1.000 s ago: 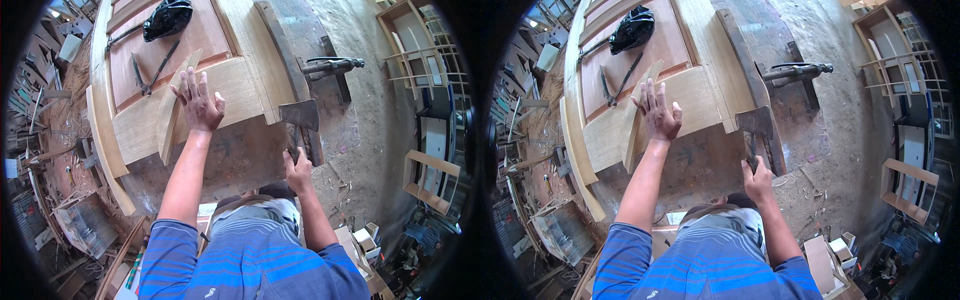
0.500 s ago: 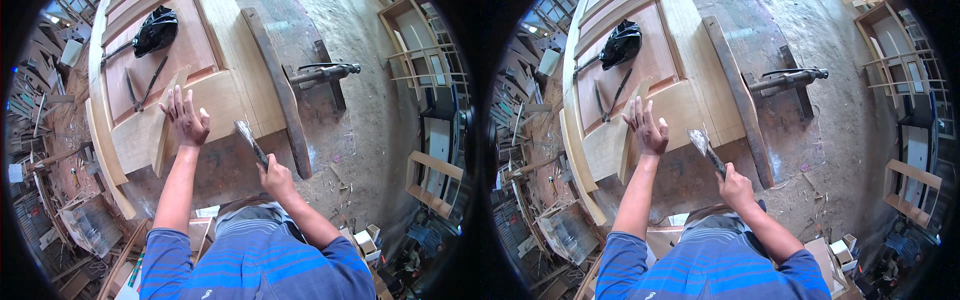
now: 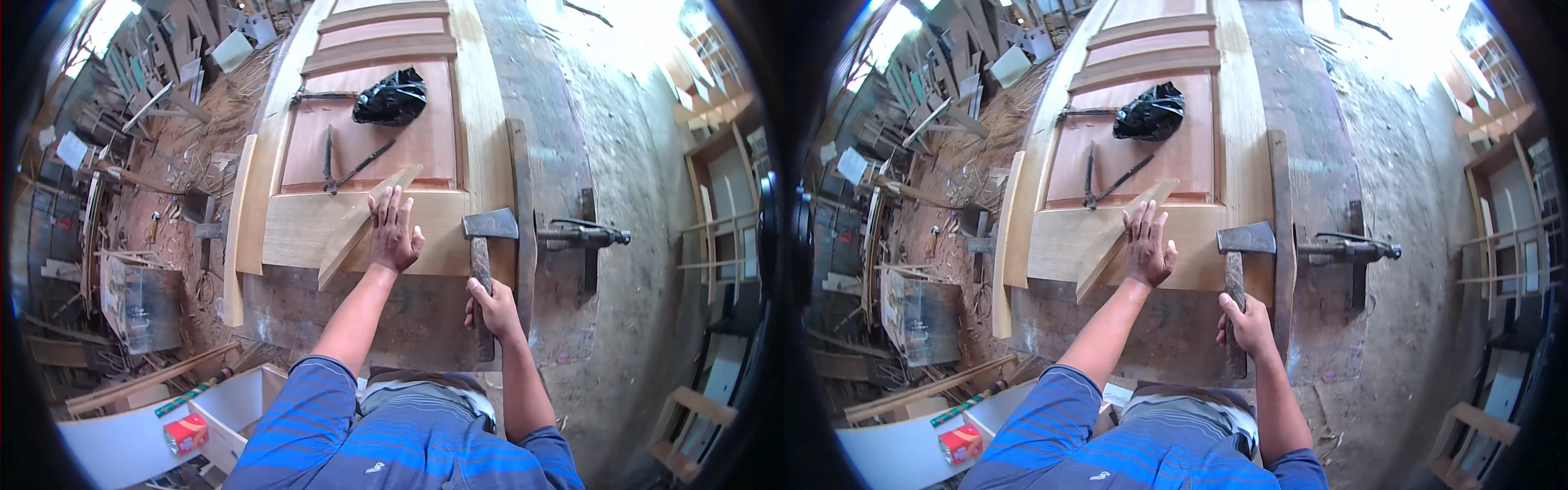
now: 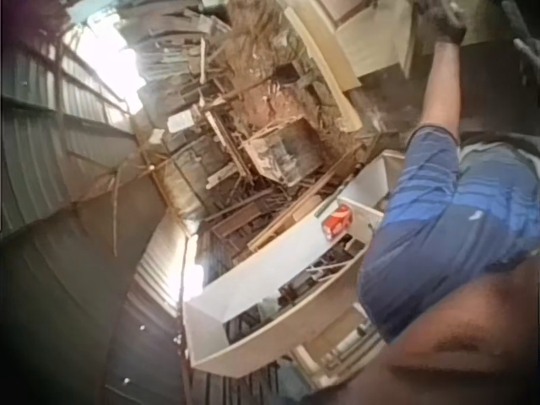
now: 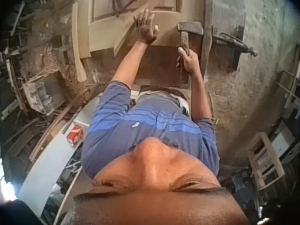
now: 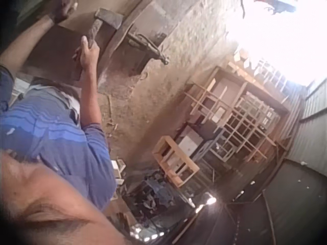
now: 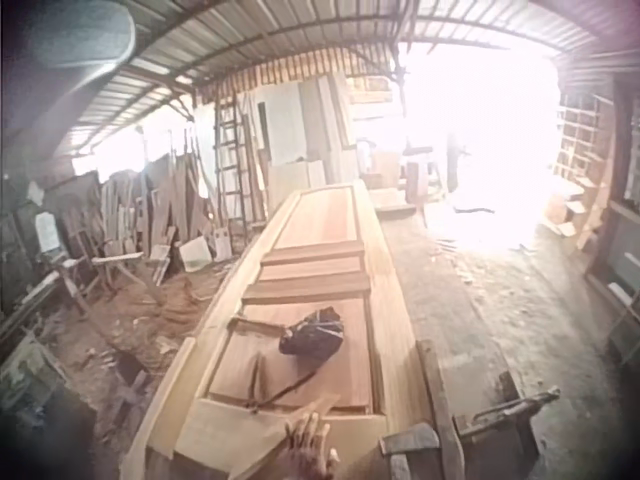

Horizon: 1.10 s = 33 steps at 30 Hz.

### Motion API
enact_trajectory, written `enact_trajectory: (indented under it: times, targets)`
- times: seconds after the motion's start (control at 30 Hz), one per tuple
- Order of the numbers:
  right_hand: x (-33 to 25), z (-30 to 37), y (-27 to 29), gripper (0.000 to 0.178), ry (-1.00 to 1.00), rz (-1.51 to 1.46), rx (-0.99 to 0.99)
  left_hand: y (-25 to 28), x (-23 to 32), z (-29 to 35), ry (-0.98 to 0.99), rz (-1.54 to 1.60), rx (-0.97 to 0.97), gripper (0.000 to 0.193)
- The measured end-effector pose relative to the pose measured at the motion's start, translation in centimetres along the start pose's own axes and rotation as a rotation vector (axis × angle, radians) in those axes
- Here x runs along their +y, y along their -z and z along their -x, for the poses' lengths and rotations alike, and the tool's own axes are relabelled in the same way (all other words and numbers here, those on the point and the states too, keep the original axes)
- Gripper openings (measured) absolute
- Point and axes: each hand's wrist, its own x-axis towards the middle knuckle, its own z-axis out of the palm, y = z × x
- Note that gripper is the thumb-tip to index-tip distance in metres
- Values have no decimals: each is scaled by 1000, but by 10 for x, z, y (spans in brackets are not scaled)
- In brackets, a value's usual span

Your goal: The person unclamps a wooden door, shapes wooden pieces and the door frame with an axe, adjusts the clamps, and hammers nails into the frame.

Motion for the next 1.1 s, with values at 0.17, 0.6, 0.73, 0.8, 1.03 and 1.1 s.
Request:
enact_trajectory:
  times: [0.17, 0.6, 0.73, 0.8, 1.03, 1.1]
  targets:
    - [-29, -23, -14, 51, 329, 903, 435, -3, -3, 1, 0, 14, -5, 67]
    - [37, 92, 88, 21, 432, 554, 518, -10, 2, 4, -34, 13, 79, 63]
    - [35, 101, 173, 22, 376, 336, 578, -15, 37, 8, -46, 79, 121, 55]
    - [22, 90, 221, 22, 420, 310, 579, -25, 84, 1, -68, 205, 79, 56]
    - [-69, -23, 389, 24, 646, 338, 624, -96, 224, -27, 145, 214, -88, 92]
    - [-78, -69, 435, 25, 647, 348, 581, -98, 226, -30, 169, 226, -140, 96]
